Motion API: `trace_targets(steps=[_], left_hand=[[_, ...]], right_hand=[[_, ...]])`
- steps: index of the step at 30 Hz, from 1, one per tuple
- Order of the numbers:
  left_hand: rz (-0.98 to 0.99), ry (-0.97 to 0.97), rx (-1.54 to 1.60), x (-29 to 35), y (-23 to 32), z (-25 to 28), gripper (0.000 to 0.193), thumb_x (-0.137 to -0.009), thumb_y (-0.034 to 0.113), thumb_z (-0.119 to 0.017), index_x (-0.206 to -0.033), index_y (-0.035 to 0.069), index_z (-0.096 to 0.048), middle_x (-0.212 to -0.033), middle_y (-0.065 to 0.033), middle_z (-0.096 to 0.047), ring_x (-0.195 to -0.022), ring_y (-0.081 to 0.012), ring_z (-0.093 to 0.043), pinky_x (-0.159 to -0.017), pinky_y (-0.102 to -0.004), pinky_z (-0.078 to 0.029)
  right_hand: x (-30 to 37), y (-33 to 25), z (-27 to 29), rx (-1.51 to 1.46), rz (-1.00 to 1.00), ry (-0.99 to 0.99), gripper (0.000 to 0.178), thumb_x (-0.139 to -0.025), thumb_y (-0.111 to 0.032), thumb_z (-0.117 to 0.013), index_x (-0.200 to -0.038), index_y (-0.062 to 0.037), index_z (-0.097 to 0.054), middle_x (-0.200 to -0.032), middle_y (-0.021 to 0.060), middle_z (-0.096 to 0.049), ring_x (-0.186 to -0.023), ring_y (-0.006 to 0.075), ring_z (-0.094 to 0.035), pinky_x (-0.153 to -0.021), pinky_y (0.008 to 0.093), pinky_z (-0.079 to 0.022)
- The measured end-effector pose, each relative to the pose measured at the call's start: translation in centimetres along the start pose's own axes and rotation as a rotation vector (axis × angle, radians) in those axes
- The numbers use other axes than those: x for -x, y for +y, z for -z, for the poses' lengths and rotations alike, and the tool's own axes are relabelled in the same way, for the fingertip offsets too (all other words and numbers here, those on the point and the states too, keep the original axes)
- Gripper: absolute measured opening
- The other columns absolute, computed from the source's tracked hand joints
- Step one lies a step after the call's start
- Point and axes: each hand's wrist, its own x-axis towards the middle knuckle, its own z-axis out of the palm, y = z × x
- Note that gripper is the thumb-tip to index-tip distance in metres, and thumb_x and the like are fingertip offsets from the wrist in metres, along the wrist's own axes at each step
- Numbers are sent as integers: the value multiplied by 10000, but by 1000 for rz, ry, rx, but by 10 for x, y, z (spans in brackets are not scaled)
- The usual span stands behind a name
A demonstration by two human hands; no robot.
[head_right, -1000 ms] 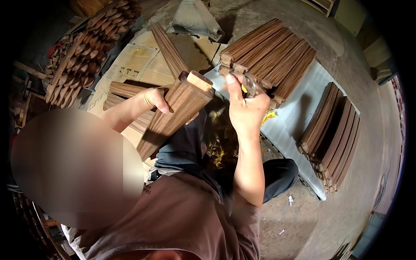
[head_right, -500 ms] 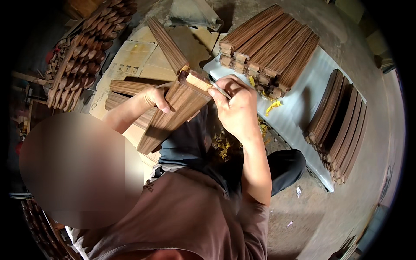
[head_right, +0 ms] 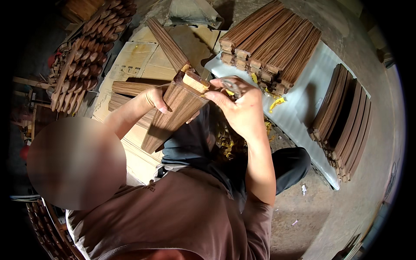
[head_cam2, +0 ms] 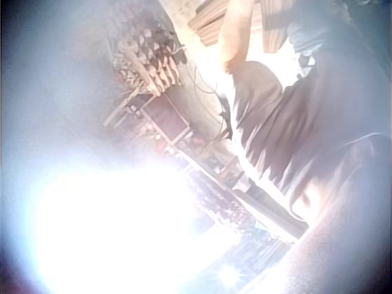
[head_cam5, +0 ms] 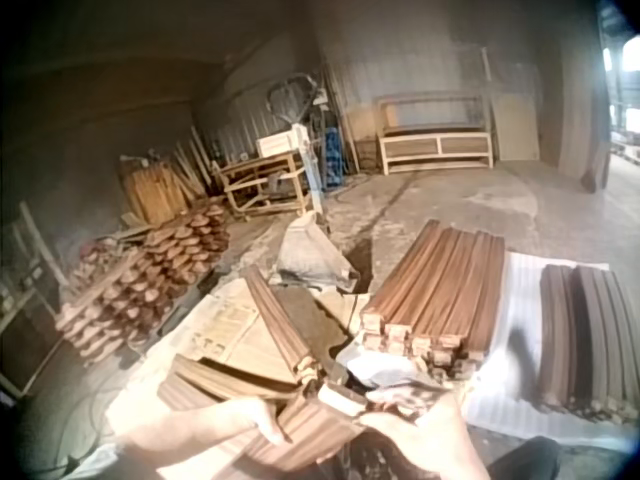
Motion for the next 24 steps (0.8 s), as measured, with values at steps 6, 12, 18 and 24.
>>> trace_targets(steps=[6,12,18,24], left_hand=[[6,10,0,0,-2,3,1028,-545,178,-826,-1468,-43,-431,-1233,-267,-618,-1131,-362,-623,-999,-453,-480],[-9,18,-33,-3,0,-1,1026,-533,166,-833,-1458,-49,-445,-1210,-265,-635,-1096,-368,-649,-975,-455,-508],[-22,69,-36,-6,-3,-4,1001,-553,158,-842,-1454,-43,-454,-1196,-247,-650,-1087,-363,-655,-967,-450,-516],[19,5,-40,-10,-5,4,1005,-566,158,-846,-1468,-27,-445,-1194,-242,-649,-1089,-346,-651,-971,-443,-513]], right_hand=[[5,1,-7,19,46,52,108,-835,-24,-812,-862,24,-720,-913,63,-710,-829,136,-653,-772,282,-519],[7,8,-15,-49,170,127,51,-834,53,-742,-856,27,-705,-927,73,-701,-844,151,-641,-789,294,-512],[2,19,-5,-350,76,335,72,-838,44,-759,-898,29,-722,-947,94,-712,-831,130,-646,-758,276,-520],[3,11,1,56,291,198,146,-811,-4,-815,-937,17,-747,-995,107,-750,-912,182,-706,-812,303,-557]])
